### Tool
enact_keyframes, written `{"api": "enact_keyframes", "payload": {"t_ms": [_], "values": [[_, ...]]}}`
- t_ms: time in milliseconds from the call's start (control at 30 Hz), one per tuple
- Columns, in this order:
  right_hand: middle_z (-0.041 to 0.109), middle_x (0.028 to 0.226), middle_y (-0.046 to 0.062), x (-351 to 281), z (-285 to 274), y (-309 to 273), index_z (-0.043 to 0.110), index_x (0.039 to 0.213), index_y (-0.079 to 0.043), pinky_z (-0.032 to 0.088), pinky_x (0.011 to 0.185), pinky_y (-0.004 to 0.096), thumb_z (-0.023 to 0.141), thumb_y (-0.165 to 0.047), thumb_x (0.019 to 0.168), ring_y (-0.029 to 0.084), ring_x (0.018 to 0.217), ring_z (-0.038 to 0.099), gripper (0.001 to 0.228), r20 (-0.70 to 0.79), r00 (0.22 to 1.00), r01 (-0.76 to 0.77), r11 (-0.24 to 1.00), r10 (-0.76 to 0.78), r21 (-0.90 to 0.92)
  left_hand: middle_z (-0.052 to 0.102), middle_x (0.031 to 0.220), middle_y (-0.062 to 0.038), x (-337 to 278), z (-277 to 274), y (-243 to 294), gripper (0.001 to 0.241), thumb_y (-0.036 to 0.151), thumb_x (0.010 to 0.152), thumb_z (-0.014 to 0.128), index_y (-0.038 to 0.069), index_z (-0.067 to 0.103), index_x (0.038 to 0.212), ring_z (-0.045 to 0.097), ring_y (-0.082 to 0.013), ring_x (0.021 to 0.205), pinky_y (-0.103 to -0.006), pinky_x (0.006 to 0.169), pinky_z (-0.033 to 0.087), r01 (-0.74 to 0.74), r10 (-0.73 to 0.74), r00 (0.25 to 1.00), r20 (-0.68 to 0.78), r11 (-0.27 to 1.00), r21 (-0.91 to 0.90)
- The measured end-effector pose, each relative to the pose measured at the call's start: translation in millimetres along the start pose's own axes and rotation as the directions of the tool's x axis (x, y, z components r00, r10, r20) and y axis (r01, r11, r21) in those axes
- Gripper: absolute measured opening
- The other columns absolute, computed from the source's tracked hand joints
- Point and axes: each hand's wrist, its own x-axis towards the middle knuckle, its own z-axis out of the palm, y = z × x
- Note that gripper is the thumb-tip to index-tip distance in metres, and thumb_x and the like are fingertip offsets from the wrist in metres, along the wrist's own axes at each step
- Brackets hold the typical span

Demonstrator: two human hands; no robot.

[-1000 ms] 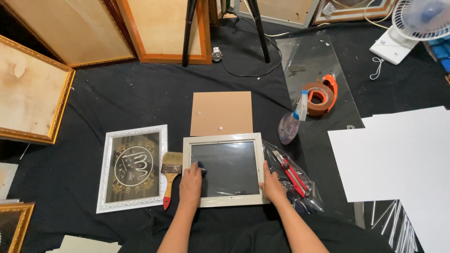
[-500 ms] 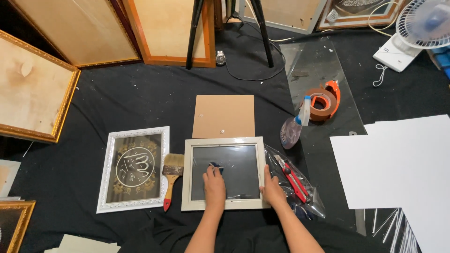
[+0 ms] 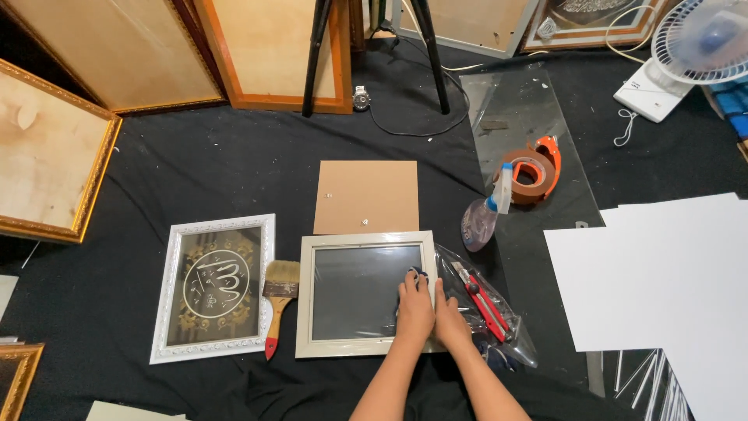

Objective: Cleaning a glass pane for a picture frame using a brush to dust, then spray cleaner and a cloth to wipe the surface.

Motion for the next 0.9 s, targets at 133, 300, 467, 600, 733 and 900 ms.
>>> {"api": "enact_keyframes", "payload": {"t_ms": [133, 300, 467, 600, 733, 900], "values": [[0.036, 0.145, 0.021, 13.2, 10.5, 12.2, -0.016, 0.166, -0.029, 0.050, 0.087, 0.052, 0.044, -0.029, 0.104, 0.044, 0.108, 0.061, 0.087, -0.053, 0.998, 0.043, 0.999, -0.044, -0.020, 0.033, 0.154, -0.024, 7.3, 19.1, -26.1, 0.071, -0.006, 0.080, 0.074, -0.007, 0.043, 0.144, 0.044, -0.0426, 0.121, -0.0490, 0.091, 0.053, -0.132, 0.139, 0.988, -0.063, 0.986, 0.103], [0.035, 0.149, 0.021, 12.9, 9.1, 11.4, -0.013, 0.166, -0.033, 0.047, 0.099, 0.060, 0.051, -0.029, 0.105, 0.048, 0.121, 0.058, 0.089, -0.058, 0.998, 0.030, 1.000, -0.030, 0.006, 0.050, 0.144, -0.019, 12.8, 17.8, -61.6, 0.050, -0.001, 0.086, 0.064, -0.001, 0.057, 0.135, 0.055, -0.0366, 0.101, -0.0426, 0.069, 0.061, -0.161, 0.277, 0.926, -0.257, 0.904, 0.396], [0.033, 0.152, 0.020, 7.7, 5.0, 6.2, -0.014, 0.166, -0.034, 0.047, 0.102, 0.060, 0.051, -0.029, 0.106, 0.048, 0.122, 0.058, 0.089, -0.049, 0.999, 0.004, 1.000, -0.005, -0.011, 0.048, 0.145, -0.019, 10.1, -13.5, -107.2, 0.056, -0.007, 0.084, 0.065, -0.002, 0.053, 0.138, 0.053, -0.0391, 0.103, -0.0447, 0.069, 0.062, -0.101, 0.233, 0.931, -0.281, 0.904, 0.415], [0.030, 0.156, 0.019, 6.1, 3.8, 4.3, -0.016, 0.165, -0.036, 0.048, 0.101, 0.059, 0.050, -0.029, 0.107, 0.046, 0.121, 0.060, 0.089, -0.035, 0.999, -0.014, 1.000, 0.013, -0.008, 0.047, 0.146, -0.019, 6.8, -51.5, -144.7, 0.054, -0.010, 0.086, 0.059, -0.002, 0.052, 0.140, 0.052, -0.0411, 0.104, -0.0472, 0.071, 0.061, 0.016, 0.122, 0.947, -0.296, 0.905, 0.424], [0.030, 0.156, 0.019, 0.8, -0.3, -0.3, -0.015, 0.166, -0.034, 0.049, 0.102, 0.056, 0.051, -0.028, 0.106, 0.044, 0.123, 0.060, 0.089, -0.027, 0.999, -0.022, 1.000, 0.022, -0.012, 0.049, 0.143, -0.022, -1.8, -92.8, -180.5, 0.063, -0.019, 0.080, 0.057, -0.007, 0.050, 0.142, 0.054, -0.0367, 0.100, -0.0413, 0.072, 0.060, 0.095, 0.118, 0.929, -0.350, 0.839, 0.535], [0.035, 0.150, 0.019, 6.4, 3.5, 3.4, -0.014, 0.166, -0.035, 0.047, 0.103, 0.058, 0.051, -0.029, 0.106, 0.046, 0.122, 0.059, 0.089, -0.041, 0.999, -0.005, 1.000, 0.005, -0.002, 0.052, 0.141, -0.019, -3.1, -96.6, -185.5, 0.059, -0.015, 0.083, 0.062, -0.004, 0.055, 0.140, 0.054, -0.0365, 0.105, -0.0409, 0.079, 0.060, 0.196, 0.066, 0.894, -0.444, 0.831, 0.520]]}}
